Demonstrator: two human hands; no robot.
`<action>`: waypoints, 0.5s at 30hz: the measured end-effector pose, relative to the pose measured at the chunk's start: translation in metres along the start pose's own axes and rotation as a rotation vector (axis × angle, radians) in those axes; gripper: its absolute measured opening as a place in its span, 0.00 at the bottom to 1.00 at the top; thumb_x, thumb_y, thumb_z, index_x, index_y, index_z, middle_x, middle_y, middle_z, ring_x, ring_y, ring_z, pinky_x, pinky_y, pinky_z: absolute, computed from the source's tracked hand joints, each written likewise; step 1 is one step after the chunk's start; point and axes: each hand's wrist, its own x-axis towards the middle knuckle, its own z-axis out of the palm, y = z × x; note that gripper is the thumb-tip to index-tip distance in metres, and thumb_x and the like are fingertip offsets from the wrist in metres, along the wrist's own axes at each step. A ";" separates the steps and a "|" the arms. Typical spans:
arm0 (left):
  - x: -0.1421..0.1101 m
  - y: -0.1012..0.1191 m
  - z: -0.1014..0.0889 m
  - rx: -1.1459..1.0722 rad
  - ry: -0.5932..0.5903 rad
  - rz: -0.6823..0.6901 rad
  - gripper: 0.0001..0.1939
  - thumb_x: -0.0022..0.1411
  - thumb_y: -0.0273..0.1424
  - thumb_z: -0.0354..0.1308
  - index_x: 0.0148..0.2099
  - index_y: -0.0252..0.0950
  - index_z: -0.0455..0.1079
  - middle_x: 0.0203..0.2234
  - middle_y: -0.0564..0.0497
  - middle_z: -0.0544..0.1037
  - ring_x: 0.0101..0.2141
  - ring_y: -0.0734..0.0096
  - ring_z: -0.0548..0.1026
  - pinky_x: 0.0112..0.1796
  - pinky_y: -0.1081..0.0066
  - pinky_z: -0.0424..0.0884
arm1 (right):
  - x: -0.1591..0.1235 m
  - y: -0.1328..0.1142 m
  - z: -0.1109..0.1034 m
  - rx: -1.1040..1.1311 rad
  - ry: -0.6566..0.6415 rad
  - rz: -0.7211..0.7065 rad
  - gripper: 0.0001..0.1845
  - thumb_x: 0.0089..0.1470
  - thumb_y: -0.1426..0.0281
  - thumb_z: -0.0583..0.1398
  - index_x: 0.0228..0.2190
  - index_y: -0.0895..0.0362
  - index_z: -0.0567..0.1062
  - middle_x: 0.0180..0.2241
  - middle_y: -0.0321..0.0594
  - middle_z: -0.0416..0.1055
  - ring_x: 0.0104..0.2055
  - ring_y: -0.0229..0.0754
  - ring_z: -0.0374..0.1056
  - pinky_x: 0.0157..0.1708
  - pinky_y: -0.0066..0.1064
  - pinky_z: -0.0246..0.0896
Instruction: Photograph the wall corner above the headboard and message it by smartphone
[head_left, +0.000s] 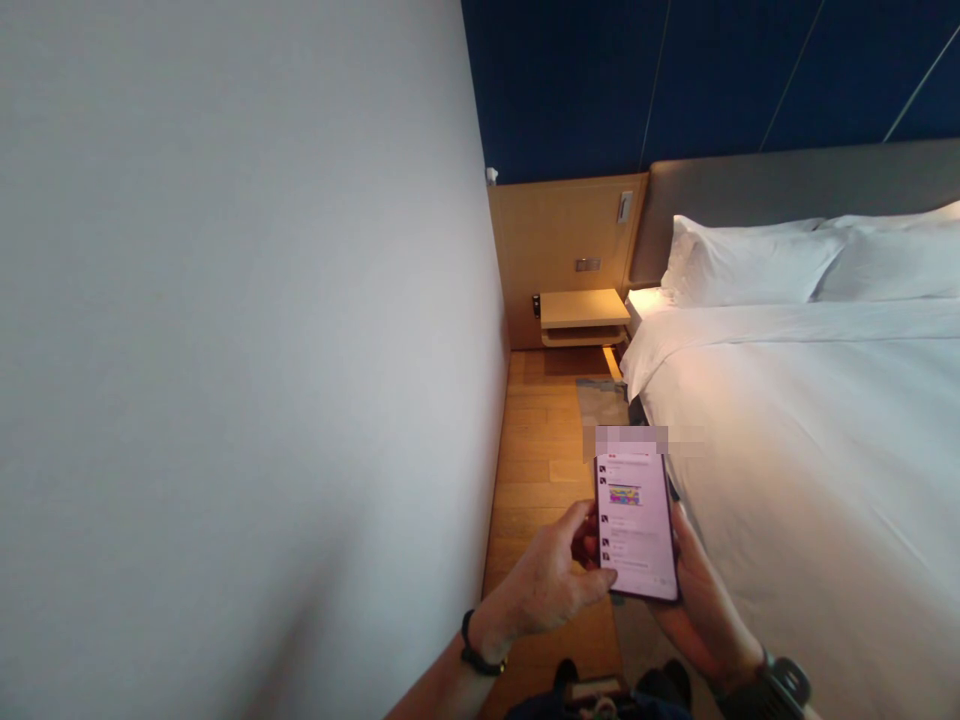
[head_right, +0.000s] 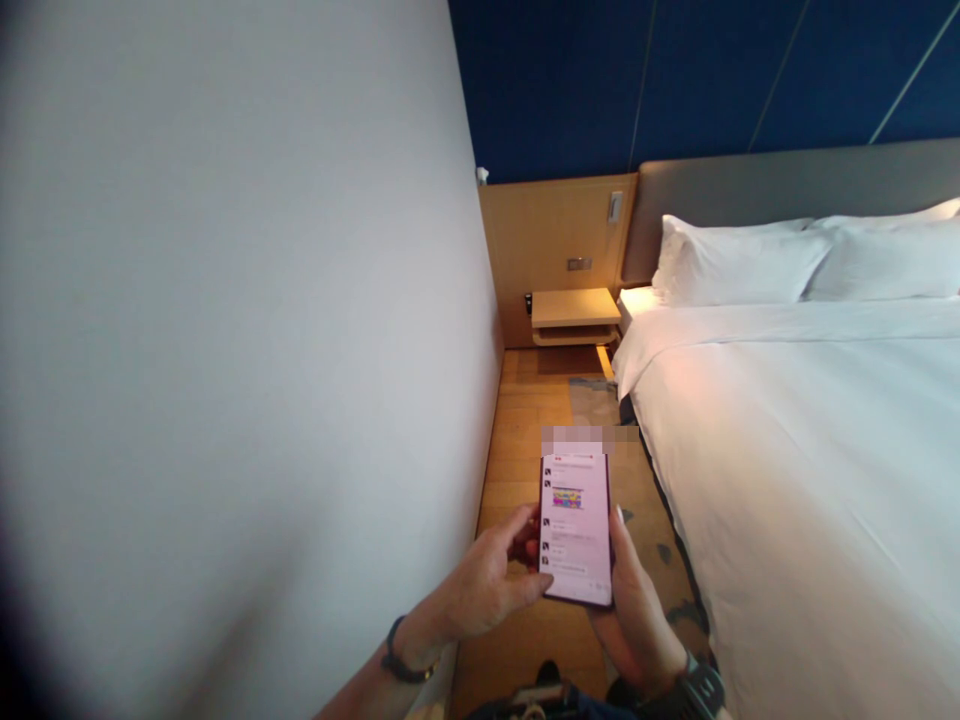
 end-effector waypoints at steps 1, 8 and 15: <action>0.000 0.000 0.000 0.003 0.002 0.000 0.26 0.50 0.21 0.60 0.53 0.34 0.65 0.39 0.49 0.75 0.34 0.74 0.71 0.35 0.74 0.66 | 0.000 0.000 0.000 0.001 0.000 0.000 0.29 0.59 0.47 0.55 0.51 0.54 0.75 0.43 0.45 0.78 0.50 0.49 0.71 0.57 0.46 0.61; 0.000 0.000 0.001 0.024 0.008 0.001 0.24 0.51 0.21 0.59 0.52 0.33 0.65 0.39 0.49 0.75 0.35 0.74 0.71 0.36 0.74 0.66 | 0.000 0.000 0.000 -0.008 -0.005 -0.015 0.28 0.61 0.48 0.52 0.51 0.54 0.74 0.44 0.44 0.78 0.51 0.47 0.71 0.56 0.43 0.61; -0.001 0.002 0.002 0.013 0.013 0.001 0.26 0.51 0.21 0.59 0.54 0.33 0.65 0.39 0.49 0.75 0.35 0.75 0.71 0.37 0.74 0.67 | 0.000 -0.001 0.001 -0.023 -0.009 -0.028 0.29 0.61 0.48 0.52 0.52 0.54 0.73 0.44 0.43 0.78 0.51 0.47 0.71 0.57 0.43 0.61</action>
